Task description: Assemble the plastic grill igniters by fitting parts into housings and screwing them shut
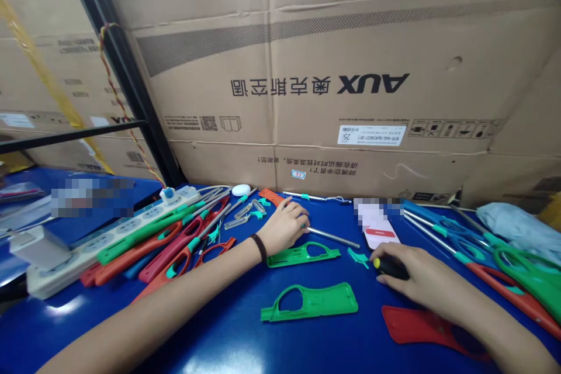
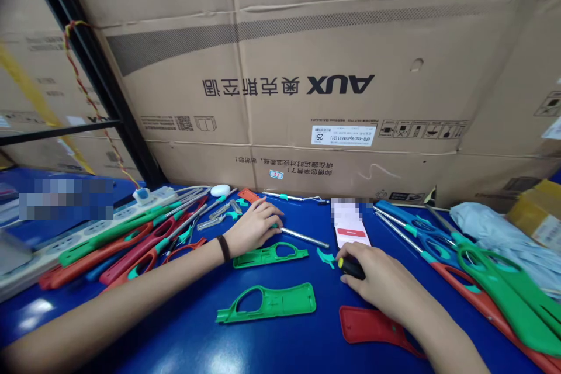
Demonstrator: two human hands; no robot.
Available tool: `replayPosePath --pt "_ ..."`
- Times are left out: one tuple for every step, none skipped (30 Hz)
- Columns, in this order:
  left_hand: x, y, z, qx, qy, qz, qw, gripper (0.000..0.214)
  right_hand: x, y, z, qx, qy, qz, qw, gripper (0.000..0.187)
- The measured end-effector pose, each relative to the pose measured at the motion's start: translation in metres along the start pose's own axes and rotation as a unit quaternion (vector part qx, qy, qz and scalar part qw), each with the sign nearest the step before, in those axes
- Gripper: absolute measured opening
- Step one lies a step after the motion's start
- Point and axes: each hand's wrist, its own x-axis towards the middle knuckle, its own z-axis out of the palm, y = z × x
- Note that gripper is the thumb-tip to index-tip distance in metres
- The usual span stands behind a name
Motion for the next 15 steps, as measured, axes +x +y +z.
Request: replayPosePath --pt "0.000 0.001 0.001 0.004 0.005 0.010 1.000 0.009 0.001 0.004 0.002 0.000 0.002 -0.005 1.000 0.025" --pt "0.000 0.002 0.000 0.009 0.011 0.020 1.000 0.010 0.001 0.006 0.003 -0.001 0.009 -0.012 1.000 0.028" --pt "-0.001 0.003 -0.002 0.013 0.019 0.027 0.999 0.011 0.002 0.007 0.004 -0.005 0.024 -0.022 0.999 0.032" --pt "-0.001 0.003 -0.006 0.017 0.031 0.030 0.999 0.012 0.002 0.005 0.004 -0.008 0.048 -0.037 0.998 0.036" --pt "-0.001 0.003 -0.011 0.020 0.049 0.029 0.998 0.014 0.002 0.001 0.004 -0.014 0.084 -0.055 0.995 0.042" --pt "0.000 0.003 -0.018 0.022 0.071 0.023 0.997 0.015 0.002 -0.005 0.003 -0.021 0.131 -0.077 0.988 0.050" --pt "0.001 0.002 -0.027 0.026 0.103 0.011 0.994 0.017 0.002 -0.013 0.001 -0.026 0.183 -0.100 0.978 0.055" --pt "0.002 0.001 -0.036 0.028 0.138 -0.003 0.990 0.017 0.001 -0.023 0.000 -0.031 0.238 -0.120 0.963 0.059" --pt "0.004 0.000 -0.046 0.030 0.163 -0.016 0.986 0.018 -0.001 -0.033 -0.003 -0.036 0.288 -0.138 0.947 0.063" --pt "0.005 0.000 -0.057 0.031 0.186 -0.030 0.982 0.018 -0.003 -0.044 -0.005 -0.040 0.317 -0.157 0.934 0.065" --pt "0.006 0.000 -0.068 0.032 0.204 -0.040 0.978 0.018 -0.006 -0.054 -0.007 -0.040 0.345 -0.171 0.922 0.066" --pt "0.007 0.002 -0.078 0.032 0.224 -0.048 0.973 0.018 -0.008 -0.062 -0.008 -0.040 0.368 -0.183 0.911 0.067" --pt "0.006 0.005 -0.087 0.023 0.245 -0.042 0.968 0.016 -0.011 -0.070 -0.009 -0.041 0.379 -0.198 0.903 0.069" --pt "0.004 0.010 -0.095 0.007 0.238 -0.025 0.971 0.015 -0.014 -0.076 -0.008 -0.040 0.399 -0.214 0.891 0.070" --pt "0.001 0.016 -0.099 -0.012 0.207 0.002 0.978 0.014 -0.016 -0.081 -0.007 -0.038 0.416 -0.234 0.878 0.072"
